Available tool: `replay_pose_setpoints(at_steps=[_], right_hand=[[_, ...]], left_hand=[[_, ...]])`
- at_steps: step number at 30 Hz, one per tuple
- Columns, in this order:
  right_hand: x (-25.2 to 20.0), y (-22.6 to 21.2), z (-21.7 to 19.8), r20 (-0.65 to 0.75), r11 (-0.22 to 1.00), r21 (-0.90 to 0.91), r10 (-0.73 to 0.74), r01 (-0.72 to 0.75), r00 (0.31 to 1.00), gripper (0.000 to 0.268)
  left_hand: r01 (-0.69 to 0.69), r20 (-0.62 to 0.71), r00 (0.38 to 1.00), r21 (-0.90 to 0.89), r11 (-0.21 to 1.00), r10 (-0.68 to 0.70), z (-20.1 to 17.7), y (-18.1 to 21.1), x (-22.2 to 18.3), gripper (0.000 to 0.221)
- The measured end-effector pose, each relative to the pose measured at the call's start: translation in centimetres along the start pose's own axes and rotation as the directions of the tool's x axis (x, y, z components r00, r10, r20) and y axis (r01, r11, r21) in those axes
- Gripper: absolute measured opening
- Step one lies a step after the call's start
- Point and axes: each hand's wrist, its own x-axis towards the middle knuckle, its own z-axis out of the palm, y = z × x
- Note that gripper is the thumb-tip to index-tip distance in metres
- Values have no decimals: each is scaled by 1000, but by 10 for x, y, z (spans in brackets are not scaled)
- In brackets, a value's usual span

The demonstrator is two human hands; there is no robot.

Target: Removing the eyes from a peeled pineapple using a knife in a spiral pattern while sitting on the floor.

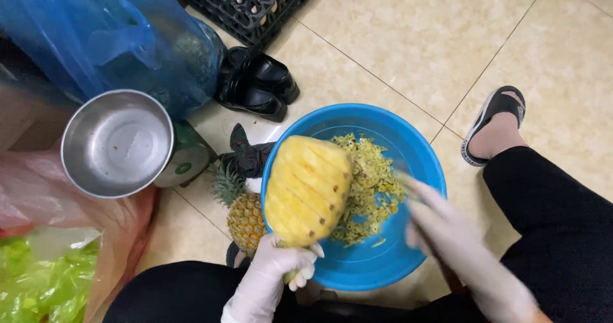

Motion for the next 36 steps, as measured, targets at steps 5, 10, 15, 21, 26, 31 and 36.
replay_pose_setpoints(at_steps=[5,10,15,21,26,31,36], right_hand=[[64,66,18,10,909,-408,93,-80,996,87],[80,109,-6,-25,487,-873,-23,-11,999,83],[99,156,-42,144,218,-962,-119,167,982,55],[96,154,-67,206,144,-968,-24,208,978,55],[73,134,-86,191,40,-981,88,188,978,56],[32,113,-114,115,157,-983,132,94,985,56],[6,113,-155,11,30,-1000,189,6,982,54]], left_hand=[[-48,-101,994,-15,999,46,-2,-2,2,22],[-57,-141,989,-19,998,54,0,4,-5,19],[-51,-167,985,-4,999,49,-8,-8,15,18],[12,-221,975,8,1000,-10,-6,-12,24,15],[-6,-199,980,6,1000,7,-7,-16,29,17],[-13,-186,982,-10,1000,11,-3,-10,27,18],[-17,-172,985,-22,1000,13,-4,-11,27,19]])
